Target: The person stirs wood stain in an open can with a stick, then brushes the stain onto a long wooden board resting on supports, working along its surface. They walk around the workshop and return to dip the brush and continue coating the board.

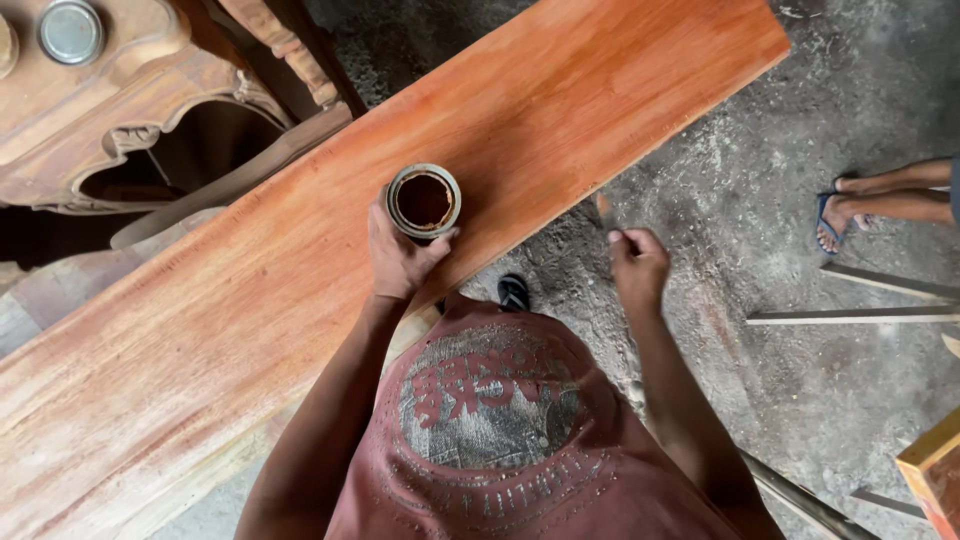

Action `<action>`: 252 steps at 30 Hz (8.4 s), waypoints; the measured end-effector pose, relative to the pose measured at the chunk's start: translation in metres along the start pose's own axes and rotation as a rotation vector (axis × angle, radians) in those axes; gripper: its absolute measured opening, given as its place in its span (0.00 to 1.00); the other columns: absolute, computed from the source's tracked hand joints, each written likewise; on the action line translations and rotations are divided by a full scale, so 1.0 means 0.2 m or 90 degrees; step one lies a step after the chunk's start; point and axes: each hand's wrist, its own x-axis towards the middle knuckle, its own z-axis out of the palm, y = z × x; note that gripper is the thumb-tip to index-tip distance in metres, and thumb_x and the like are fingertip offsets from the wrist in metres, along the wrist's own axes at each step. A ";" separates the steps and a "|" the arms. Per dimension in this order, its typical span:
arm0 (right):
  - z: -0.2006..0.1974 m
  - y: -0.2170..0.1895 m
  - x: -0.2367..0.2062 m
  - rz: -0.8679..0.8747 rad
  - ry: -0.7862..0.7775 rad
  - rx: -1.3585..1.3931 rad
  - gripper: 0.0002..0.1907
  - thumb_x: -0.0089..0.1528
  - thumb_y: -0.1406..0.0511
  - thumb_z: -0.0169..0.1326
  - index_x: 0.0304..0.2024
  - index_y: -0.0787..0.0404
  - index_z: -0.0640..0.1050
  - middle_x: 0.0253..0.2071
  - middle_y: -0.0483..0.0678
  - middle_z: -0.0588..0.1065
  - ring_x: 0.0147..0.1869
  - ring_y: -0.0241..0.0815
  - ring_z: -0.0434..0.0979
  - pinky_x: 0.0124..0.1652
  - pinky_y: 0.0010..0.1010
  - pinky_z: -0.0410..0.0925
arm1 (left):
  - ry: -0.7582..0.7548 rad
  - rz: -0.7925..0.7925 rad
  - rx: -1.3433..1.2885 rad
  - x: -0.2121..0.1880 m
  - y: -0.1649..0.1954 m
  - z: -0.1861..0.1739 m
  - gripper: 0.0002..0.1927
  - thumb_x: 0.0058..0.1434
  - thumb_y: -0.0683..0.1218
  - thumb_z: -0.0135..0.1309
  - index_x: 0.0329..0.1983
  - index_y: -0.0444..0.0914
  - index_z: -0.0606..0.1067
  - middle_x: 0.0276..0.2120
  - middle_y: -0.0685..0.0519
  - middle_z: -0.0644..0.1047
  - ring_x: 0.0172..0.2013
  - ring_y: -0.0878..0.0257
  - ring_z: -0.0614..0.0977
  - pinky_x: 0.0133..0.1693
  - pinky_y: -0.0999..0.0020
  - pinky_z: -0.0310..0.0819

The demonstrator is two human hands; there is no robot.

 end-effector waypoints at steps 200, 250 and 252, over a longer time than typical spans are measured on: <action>-0.27 -0.03 0.56 -0.508 -0.161 -0.328 0.20 0.62 0.77 0.59 0.57 0.60 0.82 0.41 0.50 0.70 0.45 0.48 0.72 0.40 0.34 0.69 | -0.062 0.072 0.160 0.36 0.09 0.44 0.52 0.55 0.74 0.65 0.66 0.32 0.65 0.56 0.43 0.70 0.58 0.47 0.73 0.61 0.50 0.68; -0.34 0.09 0.62 -0.322 -0.107 -0.359 0.20 0.62 0.77 0.58 0.56 0.58 0.82 0.41 0.49 0.70 0.39 0.41 0.71 0.31 0.26 0.68 | -0.054 0.074 0.148 0.38 0.13 0.42 0.50 0.54 0.72 0.65 0.63 0.31 0.66 0.53 0.41 0.70 0.55 0.44 0.72 0.59 0.49 0.68; -0.31 0.06 0.63 -0.335 -0.061 -0.304 0.19 0.65 0.77 0.57 0.58 0.61 0.79 0.44 0.48 0.70 0.42 0.39 0.72 0.34 0.24 0.70 | -0.071 0.062 0.148 0.37 0.13 0.42 0.50 0.55 0.73 0.64 0.64 0.31 0.66 0.53 0.42 0.70 0.56 0.45 0.72 0.60 0.49 0.68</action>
